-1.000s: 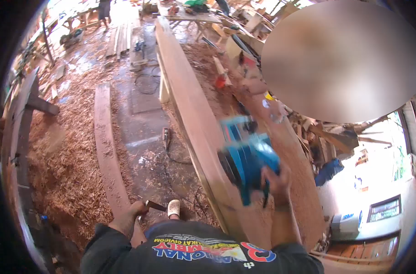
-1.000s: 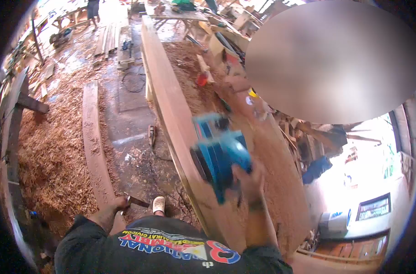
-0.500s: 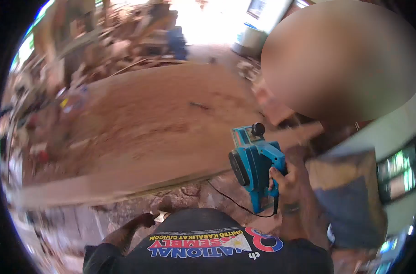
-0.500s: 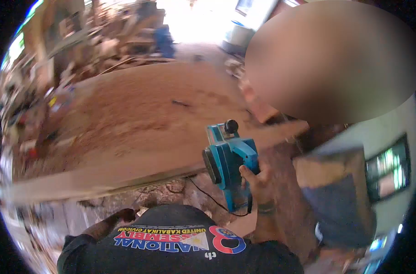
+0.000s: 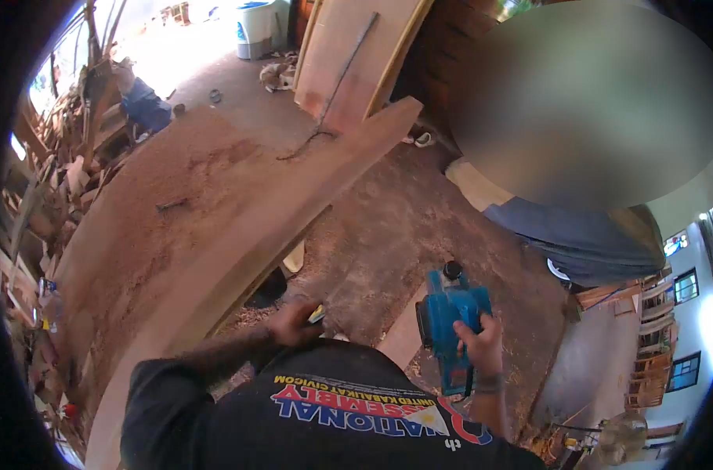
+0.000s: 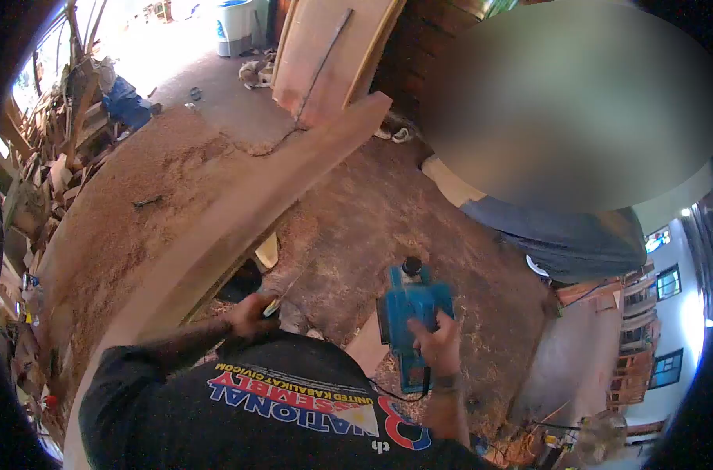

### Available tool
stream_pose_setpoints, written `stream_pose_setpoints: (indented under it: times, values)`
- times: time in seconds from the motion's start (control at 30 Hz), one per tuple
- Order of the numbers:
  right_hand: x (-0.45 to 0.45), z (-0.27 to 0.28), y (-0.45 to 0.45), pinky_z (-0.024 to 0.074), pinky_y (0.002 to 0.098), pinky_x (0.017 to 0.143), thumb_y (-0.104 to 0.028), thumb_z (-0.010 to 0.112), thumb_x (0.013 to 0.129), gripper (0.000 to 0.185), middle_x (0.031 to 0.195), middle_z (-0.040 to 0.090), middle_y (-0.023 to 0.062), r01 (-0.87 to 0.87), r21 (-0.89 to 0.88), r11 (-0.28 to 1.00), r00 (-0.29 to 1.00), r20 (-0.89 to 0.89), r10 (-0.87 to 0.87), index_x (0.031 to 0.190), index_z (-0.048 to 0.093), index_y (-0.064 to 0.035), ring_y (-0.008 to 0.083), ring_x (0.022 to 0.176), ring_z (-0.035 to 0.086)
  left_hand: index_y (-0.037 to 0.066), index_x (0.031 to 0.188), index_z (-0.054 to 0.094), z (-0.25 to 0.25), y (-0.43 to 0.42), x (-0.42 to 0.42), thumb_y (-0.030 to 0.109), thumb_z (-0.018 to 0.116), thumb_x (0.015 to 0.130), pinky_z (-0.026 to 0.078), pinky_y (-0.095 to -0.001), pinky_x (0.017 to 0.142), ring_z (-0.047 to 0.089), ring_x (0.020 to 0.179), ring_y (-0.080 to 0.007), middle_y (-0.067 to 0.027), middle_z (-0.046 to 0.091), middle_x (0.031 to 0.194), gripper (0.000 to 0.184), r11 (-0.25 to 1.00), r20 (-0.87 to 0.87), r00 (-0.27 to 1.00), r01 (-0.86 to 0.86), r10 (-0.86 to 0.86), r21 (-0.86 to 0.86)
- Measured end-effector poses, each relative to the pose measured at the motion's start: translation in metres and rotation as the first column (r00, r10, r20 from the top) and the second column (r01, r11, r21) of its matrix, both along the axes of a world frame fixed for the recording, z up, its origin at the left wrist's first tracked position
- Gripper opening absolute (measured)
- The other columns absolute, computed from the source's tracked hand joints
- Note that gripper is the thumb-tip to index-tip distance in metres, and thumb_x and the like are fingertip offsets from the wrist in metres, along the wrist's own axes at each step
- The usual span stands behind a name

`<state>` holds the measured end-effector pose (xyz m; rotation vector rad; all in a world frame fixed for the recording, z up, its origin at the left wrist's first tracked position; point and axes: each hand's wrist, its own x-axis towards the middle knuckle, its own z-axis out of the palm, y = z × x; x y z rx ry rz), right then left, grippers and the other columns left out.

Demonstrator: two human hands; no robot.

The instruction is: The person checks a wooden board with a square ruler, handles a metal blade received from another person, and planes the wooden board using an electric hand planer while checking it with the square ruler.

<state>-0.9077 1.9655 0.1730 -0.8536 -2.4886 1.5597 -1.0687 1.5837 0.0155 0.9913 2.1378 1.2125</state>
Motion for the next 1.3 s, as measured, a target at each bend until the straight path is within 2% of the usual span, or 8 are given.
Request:
stream_pose_setpoints:
  times: [0.1,0.2,0.3,0.5,0.73,1.13,1.2,1.3]
  values:
    - [0.013,-0.011,0.014,0.0469,0.0310,0.051,-0.020,0.077,0.088,0.020,0.068,0.065,0.0041,0.044,-0.037,0.998,0.998,0.053,-0.042,0.093,0.068,-0.0018,0.0113,0.056,0.059,0.001,0.118,0.061,0.018,0.052,-0.027,0.020,0.075,0.086,0.052,-0.0442,0.083,0.069,0.099,-0.0315,-0.0250,0.068,0.100,0.040,0.964,0.096,0.992,0.055,-0.083,0.261]
    - [0.013,-0.017,0.029,0.0477,0.0308,0.052,-0.021,0.078,0.088,0.024,0.069,0.066,0.0043,0.023,-0.013,1.000,0.997,0.071,-0.022,0.094,0.068,-0.0006,0.0111,0.056,0.060,0.002,0.128,0.058,0.019,0.099,-0.057,0.009,0.069,0.087,0.049,-0.0387,0.093,0.064,0.109,-0.0217,-0.0128,0.067,0.111,0.043,0.967,0.194,0.974,0.068,-0.118,0.247]
    - [-0.010,-0.009,0.050,0.0491,0.0309,0.053,-0.024,0.080,0.087,0.028,0.070,0.067,0.0055,-0.031,0.008,0.999,0.985,0.167,0.030,0.098,0.069,0.0005,0.0109,0.059,0.062,0.002,0.129,0.057,0.062,0.158,-0.092,0.014,0.067,0.093,0.051,-0.0390,0.094,0.066,0.110,-0.0232,-0.0139,0.069,0.114,0.040,0.996,0.151,0.985,0.087,-0.084,-0.012]
    - [-0.108,-0.016,0.091,0.0535,0.0318,0.061,-0.027,0.082,0.085,0.046,0.082,0.074,0.0122,-0.126,0.019,0.992,0.967,0.227,0.118,0.118,0.070,0.0035,0.0136,0.068,0.069,0.001,0.128,0.057,0.088,0.290,-0.184,0.051,0.075,0.087,0.053,-0.0498,0.090,0.067,0.107,-0.0425,-0.0261,0.069,0.108,0.067,1.000,-0.063,0.998,-0.010,0.010,-0.006]
    - [-0.265,0.018,0.148,0.0560,0.0368,0.083,-0.026,0.082,0.083,0.053,0.101,0.076,0.0160,-0.311,0.024,0.950,0.926,0.235,0.297,0.126,0.068,0.0008,0.0231,0.092,0.073,0.002,0.114,0.057,0.073,0.356,-0.321,0.054,0.075,0.085,0.053,-0.0547,0.081,0.069,0.095,-0.0453,-0.0271,0.070,0.096,0.062,0.992,-0.180,0.979,0.108,-0.094,0.072]
    - [-0.403,0.041,0.274,0.0547,0.0375,0.092,-0.030,0.084,0.081,0.056,0.112,0.075,0.0158,-0.390,-0.069,0.918,0.851,0.354,0.388,0.129,0.069,-0.0051,0.0265,0.102,0.072,0.004,0.112,0.058,0.097,0.438,-0.441,0.042,0.074,0.090,0.054,-0.0539,0.076,0.070,0.089,-0.0444,-0.0231,0.071,0.093,0.047,0.964,-0.328,0.919,0.256,-0.220,0.072]
    - [-0.431,0.014,0.316,0.0497,0.0303,0.068,-0.021,0.082,0.081,0.048,0.086,0.069,0.0056,-0.512,0.025,0.859,0.848,0.172,0.501,0.123,0.071,-0.0004,0.0139,0.074,0.063,0.005,0.114,0.058,0.079,0.463,-0.467,0.040,0.077,0.087,0.055,-0.0528,0.076,0.071,0.089,-0.0440,-0.0224,0.071,0.092,0.048,0.959,-0.367,0.907,0.261,-0.206,0.107]
    - [-0.489,-0.006,0.377,0.0478,0.0266,0.057,-0.018,0.082,0.082,0.044,0.075,0.067,0.0015,-0.627,0.089,0.774,0.778,0.112,0.618,0.120,0.072,0.0007,0.0081,0.060,0.059,0.009,0.121,0.059,0.049,0.501,-0.508,0.038,0.079,0.085,0.056,-0.0511,0.077,0.071,0.088,-0.0435,-0.0225,0.072,0.094,0.051,0.966,-0.419,0.896,0.222,-0.149,0.132]
